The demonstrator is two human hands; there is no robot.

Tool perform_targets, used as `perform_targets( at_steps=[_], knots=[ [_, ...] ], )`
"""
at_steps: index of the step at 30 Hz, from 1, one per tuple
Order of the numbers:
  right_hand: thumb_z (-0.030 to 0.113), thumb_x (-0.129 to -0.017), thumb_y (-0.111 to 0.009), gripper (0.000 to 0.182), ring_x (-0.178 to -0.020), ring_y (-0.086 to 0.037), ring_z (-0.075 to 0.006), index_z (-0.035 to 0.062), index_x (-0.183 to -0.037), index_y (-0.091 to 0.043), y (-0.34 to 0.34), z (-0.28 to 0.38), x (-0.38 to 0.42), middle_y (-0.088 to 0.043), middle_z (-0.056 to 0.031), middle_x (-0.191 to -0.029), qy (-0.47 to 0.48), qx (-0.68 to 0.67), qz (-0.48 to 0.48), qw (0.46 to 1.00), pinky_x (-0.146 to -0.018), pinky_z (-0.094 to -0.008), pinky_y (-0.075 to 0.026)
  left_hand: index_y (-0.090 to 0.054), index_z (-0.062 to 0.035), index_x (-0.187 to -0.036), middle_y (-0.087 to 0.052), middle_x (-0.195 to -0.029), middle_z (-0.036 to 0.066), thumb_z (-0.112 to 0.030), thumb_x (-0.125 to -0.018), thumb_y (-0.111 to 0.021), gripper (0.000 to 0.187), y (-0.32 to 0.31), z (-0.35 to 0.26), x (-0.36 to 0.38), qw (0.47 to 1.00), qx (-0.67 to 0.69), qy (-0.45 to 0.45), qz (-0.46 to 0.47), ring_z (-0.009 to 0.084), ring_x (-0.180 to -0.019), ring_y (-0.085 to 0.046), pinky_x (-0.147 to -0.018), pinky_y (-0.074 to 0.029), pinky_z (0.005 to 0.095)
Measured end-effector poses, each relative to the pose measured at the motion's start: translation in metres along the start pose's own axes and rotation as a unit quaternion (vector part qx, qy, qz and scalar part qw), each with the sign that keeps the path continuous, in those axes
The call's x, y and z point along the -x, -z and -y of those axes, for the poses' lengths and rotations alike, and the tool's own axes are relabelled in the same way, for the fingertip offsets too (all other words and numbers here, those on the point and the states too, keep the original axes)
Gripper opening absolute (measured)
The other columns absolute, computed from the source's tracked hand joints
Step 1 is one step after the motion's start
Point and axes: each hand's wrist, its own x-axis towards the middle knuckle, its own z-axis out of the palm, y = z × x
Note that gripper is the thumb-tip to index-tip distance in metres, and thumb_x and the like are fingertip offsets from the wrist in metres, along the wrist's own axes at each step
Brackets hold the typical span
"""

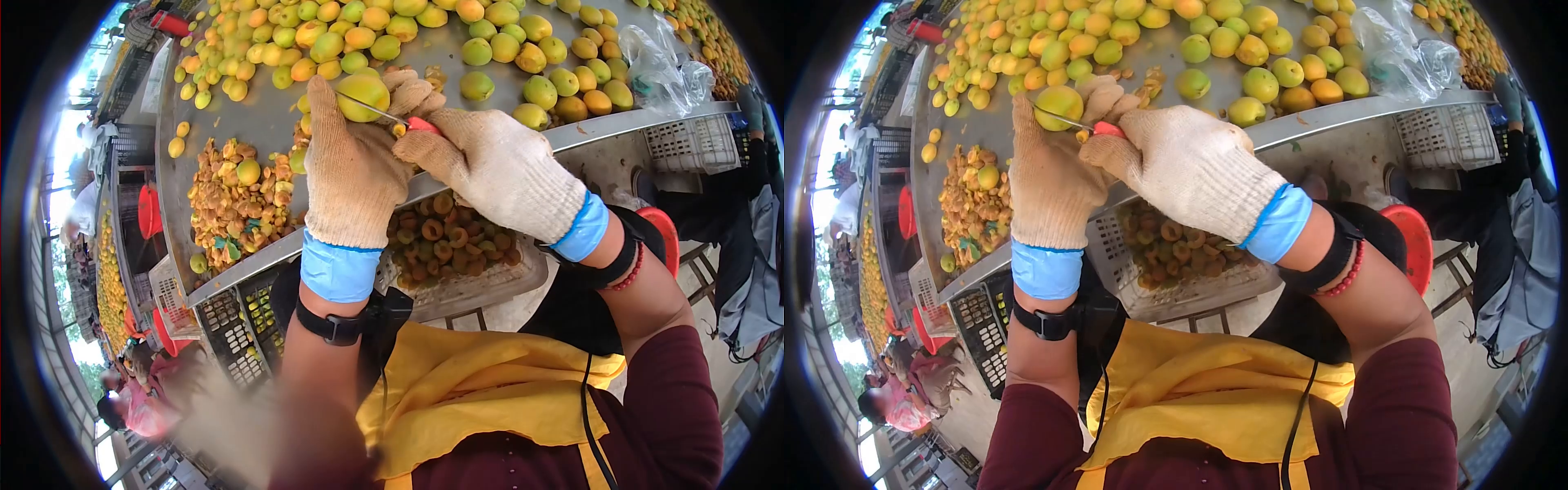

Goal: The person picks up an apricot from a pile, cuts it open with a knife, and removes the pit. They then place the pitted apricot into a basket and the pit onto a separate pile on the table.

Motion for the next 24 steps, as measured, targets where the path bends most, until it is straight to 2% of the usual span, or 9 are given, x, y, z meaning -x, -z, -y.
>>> perform_targets(
  at_steps=[5, 8, 10, 13, 15, 18, 21, 22, 24],
  knots=[
    [0.060, -0.103, -0.054, 0.052, -0.082, -0.071, -0.0421, 0.0130, -0.118, -0.071, -0.004, 0.000, -0.005, -0.071, -0.0200, -0.079, -0.019, -0.060, 0.027, 0.998, -0.069, -0.0478, -0.057, -0.060, 0.0060, -0.124, -0.070, -0.108, 0.016, -0.063, -0.108, -0.042, 0.073, 0.006, 0.011, -0.008, 0.995, -0.037, -0.090, -0.035, 0.0303, -0.098, -0.067, -0.093, -0.057, 0.0445],
    [0.062, -0.102, -0.053, 0.057, -0.073, -0.072, -0.0366, 0.0090, -0.105, -0.072, -0.015, -0.005, -0.015, -0.069, -0.0169, -0.072, 0.022, -0.131, -0.003, 0.991, -0.067, -0.0436, -0.056, -0.064, 0.0049, -0.118, -0.070, -0.105, 0.014, -0.060, -0.107, -0.046, 0.068, -0.002, 0.007, -0.005, 0.991, -0.058, -0.102, -0.062, 0.0261, -0.096, -0.067, -0.089, -0.057, 0.0394],
    [0.064, -0.101, -0.055, 0.063, -0.064, -0.070, -0.0267, 0.0042, -0.089, -0.070, -0.012, -0.007, -0.017, -0.067, -0.0129, -0.066, -0.073, -0.286, 0.142, 0.945, -0.065, -0.0385, -0.054, -0.065, 0.0042, -0.116, -0.071, -0.103, 0.013, -0.058, -0.107, -0.049, 0.065, -0.002, 0.005, -0.003, 0.986, -0.102, -0.097, -0.085, 0.0242, -0.094, -0.067, -0.087, -0.057, 0.0370],
    [0.064, -0.100, -0.057, 0.065, -0.058, -0.064, -0.0172, 0.0030, -0.078, -0.064, 0.000, -0.001, -0.011, -0.061, -0.0073, -0.062, -0.097, -0.279, 0.139, 0.945, -0.059, -0.0334, -0.051, -0.064, 0.0051, -0.118, -0.071, -0.103, 0.010, -0.048, -0.108, -0.054, 0.055, 0.004, 0.001, -0.002, 0.973, -0.174, -0.139, -0.054, 0.0222, -0.090, -0.068, -0.085, -0.056, 0.0350],
    [0.062, -0.101, -0.057, 0.063, -0.055, -0.062, -0.0154, 0.0035, -0.079, -0.064, 0.002, -0.001, -0.008, -0.059, -0.0059, -0.060, -0.101, -0.314, 0.144, 0.933, -0.055, -0.0315, -0.049, -0.065, 0.0010, -0.120, -0.071, -0.104, 0.010, -0.028, -0.105, -0.062, 0.033, 0.002, -0.008, 0.003, 0.837, -0.504, -0.212, -0.003, 0.0199, -0.089, -0.069, -0.079, -0.057, 0.0323],
    [0.057, -0.103, -0.057, 0.056, -0.051, -0.056, -0.0109, 0.0049, -0.081, -0.064, 0.008, -0.002, -0.002, -0.056, -0.0023, -0.060, -0.106, -0.397, 0.161, 0.898, -0.046, -0.0274, -0.043, -0.068, -0.0066, -0.121, -0.072, -0.108, 0.011, -0.007, -0.096, -0.064, 0.025, -0.011, -0.016, 0.008, 0.792, -0.564, -0.232, 0.013, 0.0177, -0.090, -0.070, -0.073, -0.057, 0.0285],
    [0.052, -0.103, -0.059, 0.049, -0.048, -0.052, -0.0078, 0.0059, -0.088, -0.065, 0.007, 0.001, 0.002, -0.057, 0.0002, -0.064, -0.094, -0.467, 0.160, 0.864, -0.040, -0.0245, -0.037, -0.065, 0.0048, -0.129, -0.073, -0.105, 0.009, -0.040, -0.108, -0.054, 0.050, -0.015, -0.018, 0.004, 0.870, -0.436, -0.224, 0.052, 0.0173, -0.092, -0.070, -0.079, -0.055, 0.0277],
    [0.050, -0.103, -0.060, 0.046, -0.047, -0.051, -0.0073, 0.0061, -0.091, -0.065, 0.007, 0.000, 0.002, -0.058, 0.0006, -0.067, -0.085, -0.492, 0.144, 0.855, -0.038, -0.0238, -0.035, -0.065, 0.0048, -0.129, -0.073, -0.105, 0.009, -0.040, -0.108, -0.054, 0.050, -0.015, -0.020, 0.004, 0.869, -0.435, -0.229, 0.050, 0.0173, -0.092, -0.070, -0.079, -0.055, 0.0277],
    [0.046, -0.102, -0.064, 0.041, -0.049, -0.050, -0.0063, 0.0048, -0.100, -0.067, 0.013, -0.002, 0.001, -0.059, 0.0015, -0.071, -0.094, -0.491, 0.164, 0.850, -0.040, -0.0235, -0.036, -0.064, 0.0050, -0.130, -0.073, -0.101, 0.008, -0.039, -0.107, -0.056, 0.051, -0.011, -0.020, 0.005, 0.760, -0.558, -0.326, 0.070, 0.0173, -0.093, -0.070, -0.079, -0.055, 0.0293]
  ],
)
